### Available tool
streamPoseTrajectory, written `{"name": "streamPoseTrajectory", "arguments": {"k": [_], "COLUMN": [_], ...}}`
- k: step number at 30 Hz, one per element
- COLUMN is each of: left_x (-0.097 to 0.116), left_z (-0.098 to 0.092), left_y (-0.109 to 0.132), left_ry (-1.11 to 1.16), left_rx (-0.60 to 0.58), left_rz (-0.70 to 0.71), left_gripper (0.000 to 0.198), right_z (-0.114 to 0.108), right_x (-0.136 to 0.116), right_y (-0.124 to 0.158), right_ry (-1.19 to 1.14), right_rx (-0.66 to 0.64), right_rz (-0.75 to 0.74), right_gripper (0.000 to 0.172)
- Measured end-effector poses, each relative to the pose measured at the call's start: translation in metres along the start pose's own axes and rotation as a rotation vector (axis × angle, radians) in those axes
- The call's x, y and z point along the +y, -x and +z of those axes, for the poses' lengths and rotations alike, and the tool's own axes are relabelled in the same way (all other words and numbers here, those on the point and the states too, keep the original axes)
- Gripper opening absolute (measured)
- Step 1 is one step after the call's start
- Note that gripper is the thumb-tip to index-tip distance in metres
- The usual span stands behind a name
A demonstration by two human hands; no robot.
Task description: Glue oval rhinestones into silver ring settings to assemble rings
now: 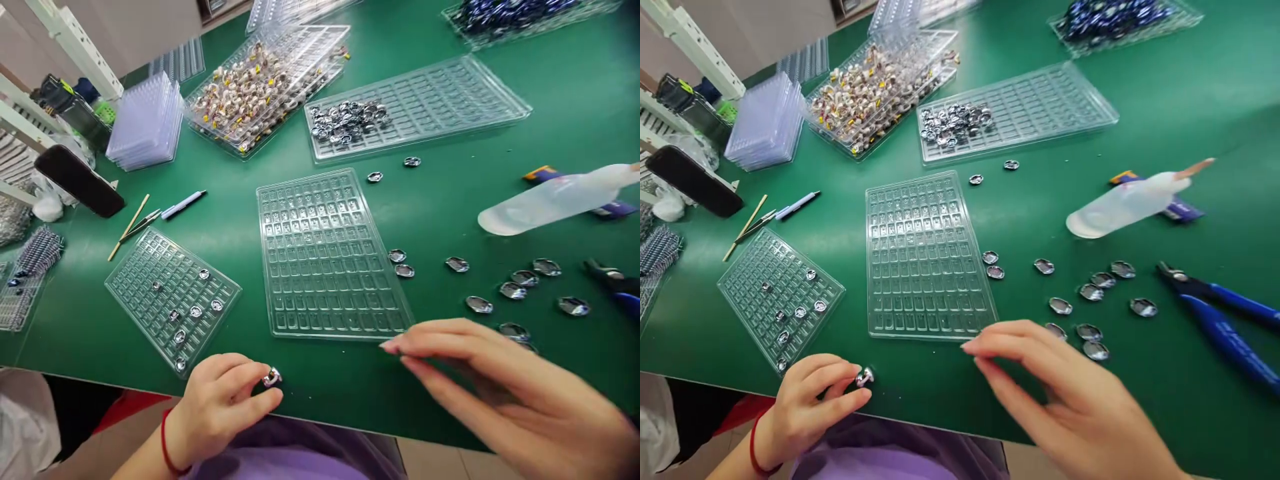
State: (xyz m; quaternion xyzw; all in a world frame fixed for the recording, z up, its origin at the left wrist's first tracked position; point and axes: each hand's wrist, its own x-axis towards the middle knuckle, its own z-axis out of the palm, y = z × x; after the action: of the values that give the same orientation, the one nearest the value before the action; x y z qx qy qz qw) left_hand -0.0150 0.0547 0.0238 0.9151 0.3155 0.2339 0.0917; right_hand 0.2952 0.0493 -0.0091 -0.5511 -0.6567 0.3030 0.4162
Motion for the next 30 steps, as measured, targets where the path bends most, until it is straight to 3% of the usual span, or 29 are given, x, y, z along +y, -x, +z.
{"name": "streamPoseTrajectory", "arguments": {"k": [2, 4, 9, 14, 19, 30], "left_x": [-0.002, -0.003, 0.003, 0.009, 0.008, 0.011], "left_z": [0.0, 0.001, 0.002, 0.001, -0.001, -0.003], "left_y": [-0.001, -0.004, -0.012, -0.013, -0.008, -0.008], "left_ry": [0.007, 0.01, 0.129, 0.2, 0.209, 0.18], "left_rx": [-0.034, -0.052, -0.013, 0.029, 0.081, 0.094], "left_rz": [0.063, 0.084, -0.051, -0.19, -0.086, -0.045], "left_gripper": [0.021, 0.02, 0.018, 0.018, 0.022, 0.02], "right_z": [0.014, 0.026, 0.044, 0.053, 0.059, 0.055], "right_x": [-0.014, -0.023, -0.031, -0.034, -0.037, -0.044], "right_y": [0.004, 0.008, 0.014, 0.017, 0.023, 0.02], "right_ry": [-0.068, -0.139, -0.276, -0.308, -0.391, -0.471], "right_rx": [-0.12, -0.122, -0.131, -0.175, -0.141, -0.174], "right_rz": [-0.084, -0.069, -0.032, -0.134, 0.015, 0.009], "right_gripper": [0.014, 0.019, 0.016, 0.027, 0.019, 0.025]}}
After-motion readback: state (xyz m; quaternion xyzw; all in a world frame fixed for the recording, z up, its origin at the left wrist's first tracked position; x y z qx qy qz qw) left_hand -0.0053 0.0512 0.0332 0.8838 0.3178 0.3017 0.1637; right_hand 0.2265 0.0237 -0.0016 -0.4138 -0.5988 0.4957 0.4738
